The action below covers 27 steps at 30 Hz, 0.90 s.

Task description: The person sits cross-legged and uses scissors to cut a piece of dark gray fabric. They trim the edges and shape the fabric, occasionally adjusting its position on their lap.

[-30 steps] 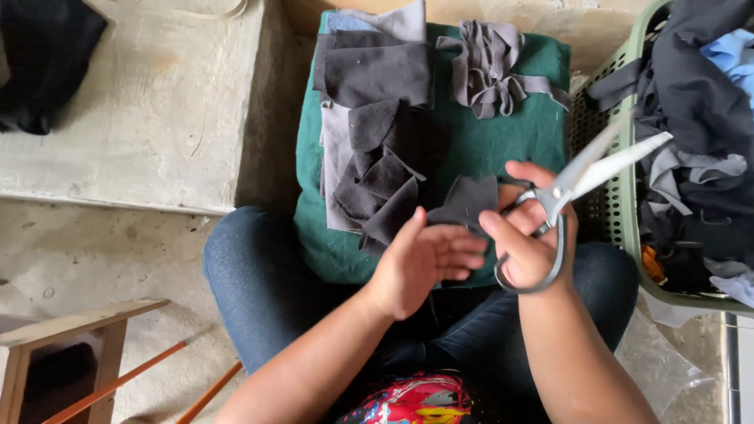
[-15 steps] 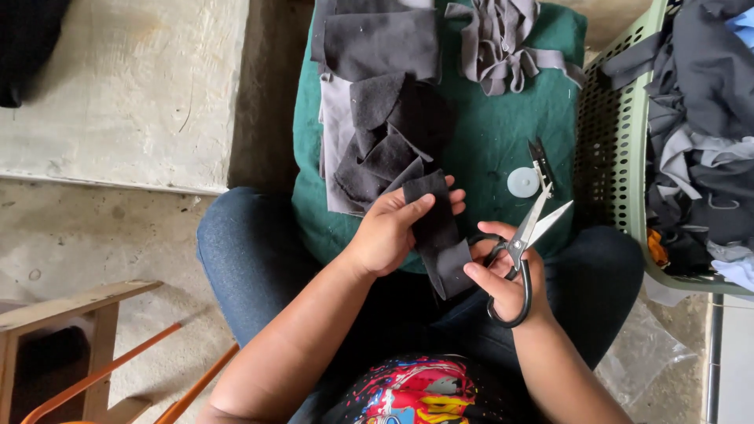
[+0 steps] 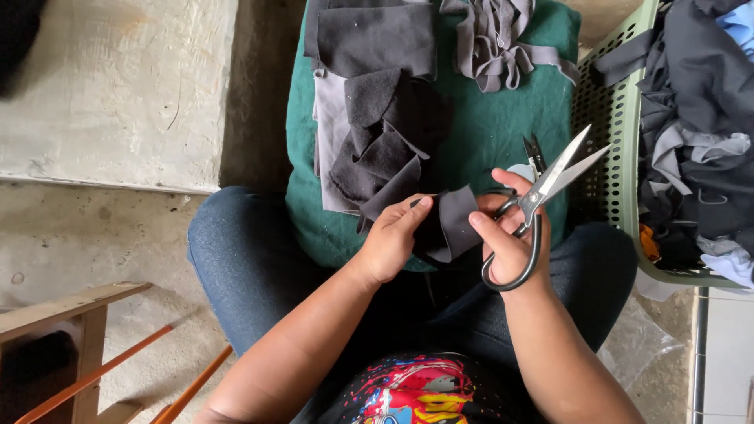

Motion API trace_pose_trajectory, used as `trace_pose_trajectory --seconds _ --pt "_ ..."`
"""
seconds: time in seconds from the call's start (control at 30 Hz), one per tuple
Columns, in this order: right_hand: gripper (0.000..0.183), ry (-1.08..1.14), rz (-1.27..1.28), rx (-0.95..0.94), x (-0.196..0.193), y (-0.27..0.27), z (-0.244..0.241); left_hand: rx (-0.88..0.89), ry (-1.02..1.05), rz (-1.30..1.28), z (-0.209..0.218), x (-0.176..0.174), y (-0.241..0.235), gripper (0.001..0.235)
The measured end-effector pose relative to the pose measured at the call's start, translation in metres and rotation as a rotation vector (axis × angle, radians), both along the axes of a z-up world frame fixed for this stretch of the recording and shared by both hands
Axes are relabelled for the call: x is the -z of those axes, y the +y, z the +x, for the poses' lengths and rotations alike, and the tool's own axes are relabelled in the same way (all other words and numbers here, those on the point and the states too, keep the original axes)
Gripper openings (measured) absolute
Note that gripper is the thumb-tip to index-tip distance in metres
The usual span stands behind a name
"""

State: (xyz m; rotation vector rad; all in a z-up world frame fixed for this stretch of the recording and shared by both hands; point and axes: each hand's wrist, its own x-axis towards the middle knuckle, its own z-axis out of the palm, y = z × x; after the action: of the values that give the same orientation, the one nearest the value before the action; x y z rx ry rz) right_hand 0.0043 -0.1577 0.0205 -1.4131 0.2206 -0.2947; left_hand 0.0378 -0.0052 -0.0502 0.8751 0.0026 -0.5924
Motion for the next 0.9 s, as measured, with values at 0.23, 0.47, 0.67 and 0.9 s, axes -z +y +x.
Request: trace_pose_trajectory --seconds 0.23,0.47,0.67,0.9 --pt "0.054 0.200 -0.273 0.040 0.009 0.003 0.004 -0.067 -0.168 0.093 0.001 0.003 0.001 0.032" --pt "0.055 0.305 -0.553 0.063 0.001 0.000 -0.001 -0.124 -0.105 0.386 0.001 -0.032 0.003 0.025" --pt "0.059 0.226 -0.371 -0.015 0.021 -0.010 -0.009 -0.225 -0.015 0.368 0.006 -0.035 0.001 0.021" --pt "0.053 0.266 -0.396 0.007 0.017 0.002 -0.003 -0.243 0.061 0.222 0.002 -0.028 -0.001 0.021"
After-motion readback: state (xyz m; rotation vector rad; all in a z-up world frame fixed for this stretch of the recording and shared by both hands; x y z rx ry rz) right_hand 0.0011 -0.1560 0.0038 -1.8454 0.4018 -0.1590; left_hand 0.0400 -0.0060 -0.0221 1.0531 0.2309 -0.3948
